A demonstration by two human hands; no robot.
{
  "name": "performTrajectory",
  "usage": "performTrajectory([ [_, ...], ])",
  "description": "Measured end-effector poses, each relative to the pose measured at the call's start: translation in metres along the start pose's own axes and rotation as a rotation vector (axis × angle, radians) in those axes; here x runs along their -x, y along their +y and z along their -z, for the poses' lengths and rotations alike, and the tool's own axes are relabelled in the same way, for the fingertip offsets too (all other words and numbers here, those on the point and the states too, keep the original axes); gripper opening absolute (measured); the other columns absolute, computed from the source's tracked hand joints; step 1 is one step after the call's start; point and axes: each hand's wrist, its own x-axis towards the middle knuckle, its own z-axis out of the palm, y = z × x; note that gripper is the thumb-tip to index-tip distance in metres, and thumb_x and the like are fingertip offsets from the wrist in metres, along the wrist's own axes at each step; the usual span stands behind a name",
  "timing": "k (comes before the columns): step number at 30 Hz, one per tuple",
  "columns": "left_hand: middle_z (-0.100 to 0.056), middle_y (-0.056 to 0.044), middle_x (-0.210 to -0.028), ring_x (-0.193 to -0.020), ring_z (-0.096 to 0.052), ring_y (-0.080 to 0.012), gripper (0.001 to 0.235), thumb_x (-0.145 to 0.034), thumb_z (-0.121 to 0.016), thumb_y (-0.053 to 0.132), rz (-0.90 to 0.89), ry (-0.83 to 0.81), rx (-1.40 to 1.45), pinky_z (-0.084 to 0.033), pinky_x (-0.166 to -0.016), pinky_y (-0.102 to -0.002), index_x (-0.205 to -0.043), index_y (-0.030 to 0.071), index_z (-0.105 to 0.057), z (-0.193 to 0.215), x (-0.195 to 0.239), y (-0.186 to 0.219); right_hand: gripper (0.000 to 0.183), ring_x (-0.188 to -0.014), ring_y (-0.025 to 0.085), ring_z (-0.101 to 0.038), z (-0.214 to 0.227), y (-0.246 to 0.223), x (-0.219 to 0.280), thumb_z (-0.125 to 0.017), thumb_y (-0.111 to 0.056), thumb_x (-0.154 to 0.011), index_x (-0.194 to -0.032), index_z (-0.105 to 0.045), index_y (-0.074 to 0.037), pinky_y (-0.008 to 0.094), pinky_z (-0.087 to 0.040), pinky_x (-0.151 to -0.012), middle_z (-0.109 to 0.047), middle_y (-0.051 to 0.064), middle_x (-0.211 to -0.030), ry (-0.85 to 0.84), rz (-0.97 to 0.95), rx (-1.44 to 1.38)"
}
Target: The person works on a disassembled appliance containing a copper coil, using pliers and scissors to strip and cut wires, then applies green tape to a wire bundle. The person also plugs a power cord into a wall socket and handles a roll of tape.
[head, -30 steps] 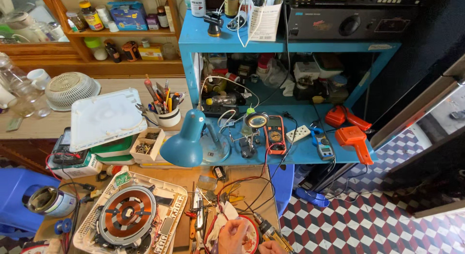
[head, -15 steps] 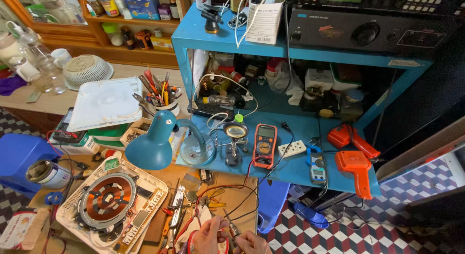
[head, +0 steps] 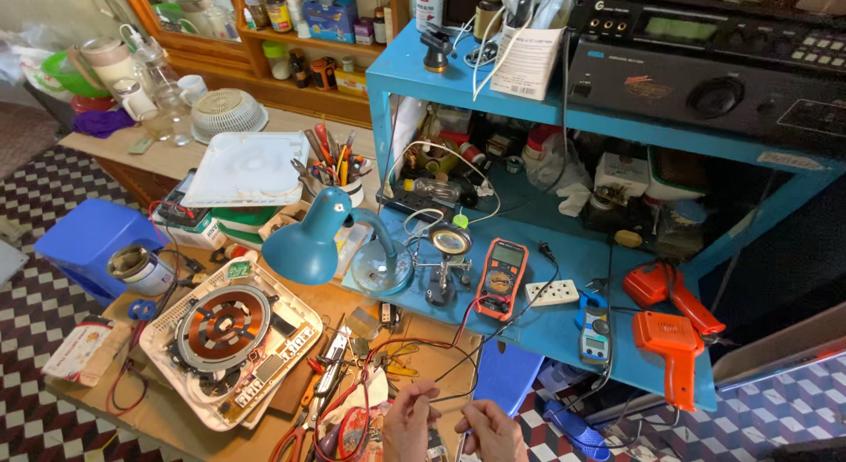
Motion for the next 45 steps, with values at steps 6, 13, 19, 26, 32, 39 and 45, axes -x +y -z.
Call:
performTrajectory([
  [6, -0.073, -0.017, -0.12, -0.1, -0.068, -0.0195, 0.049, -0.097, -0.06, 0.029, -0.148, -0.002, -0.041, -0.055, -0.088, -0.033, -0.14, 0.007, -0.059, -0.015, 0.021, 0.086, 0.026, -0.055, 0.011, -0.059, 0.018, -0.105, 0.025, -0.063, -0.02, -0.095, -0.102, -0.074, 0.002, 0.025, -0.043, -0.051, -0.078, 0.009, -0.082, 0.155, 0.219, 0.064],
  [13, -0.052, -0.014, -0.155, -0.144, -0.048, -0.0215, 0.063, -0.1, -0.048, 0.041, -0.315, -0.07, -0.056, -0.035, -0.117, -0.033, -0.151, 0.003, -0.044, -0.044, -0.011, 0.181, 0.031, -0.069, 0.012, -0.058, 0.007, -0.279, -0.019, -0.056, -0.024, -0.101, -0.105, -0.07, 0.004, 0.027, -0.046, -0.064, -0.076, 0.009, -0.09, 0.114, 0.45, 0.171],
  [19, -0.043, -0.013, -0.161, -0.151, -0.038, -0.0225, 0.065, -0.104, -0.039, 0.043, -0.382, -0.106, -0.081, -0.026, -0.121, -0.033, -0.154, 0.002, -0.039, -0.08, -0.071, 0.232, 0.03, -0.084, 0.014, -0.066, -0.019, -0.368, -0.167, -0.054, -0.026, -0.101, -0.117, -0.067, -0.005, 0.029, -0.052, -0.07, -0.075, 0.006, -0.1, -0.035, 0.542, 0.485],
  [26, -0.044, -0.013, -0.161, -0.152, -0.036, -0.0223, 0.068, -0.103, -0.035, 0.046, -0.277, -0.026, -0.106, -0.026, -0.122, -0.035, -0.153, 0.001, -0.04, -0.112, -0.113, 0.245, 0.027, -0.091, 0.027, -0.071, -0.064, -0.384, -0.373, -0.05, -0.019, -0.103, -0.12, -0.068, -0.009, 0.04, -0.055, -0.08, -0.073, 0.011, -0.118, -0.11, 0.963, 1.19],
  [32, -0.041, -0.016, -0.157, -0.152, -0.037, -0.0241, 0.071, -0.102, -0.027, 0.048, -0.144, 0.069, 0.05, -0.022, -0.123, -0.038, -0.154, 0.001, -0.04, -0.111, -0.135, 0.221, 0.032, -0.103, 0.032, -0.072, -0.105, -0.366, -0.472, -0.049, -0.021, -0.104, -0.131, -0.066, -0.017, 0.044, -0.056, -0.091, -0.076, 0.013, -0.113, -0.279, 0.722, 1.112],
  [39, -0.04, -0.02, -0.162, -0.15, -0.041, -0.0322, 0.08, -0.101, -0.016, 0.055, -0.251, 0.035, 0.025, -0.024, -0.123, -0.045, -0.157, 0.001, -0.031, -0.096, -0.154, 0.195, 0.048, -0.12, 0.033, -0.062, -0.124, -0.365, -0.492, -0.047, -0.018, -0.099, -0.145, -0.052, -0.025, 0.045, -0.049, -0.099, -0.062, 0.01, -0.139, -0.41, 0.559, 1.346],
  [45, -0.044, -0.021, -0.16, -0.149, -0.044, -0.0314, 0.081, -0.1, -0.016, 0.058, -0.184, 0.072, 0.043, -0.026, -0.122, -0.044, -0.157, 0.003, -0.034, -0.104, -0.162, 0.211, 0.051, -0.123, 0.036, -0.06, -0.113, -0.382, -0.466, -0.051, -0.021, -0.098, -0.149, -0.05, -0.025, 0.046, -0.047, -0.104, -0.061, 0.014, -0.139, -0.364, 0.469, 1.402],
])
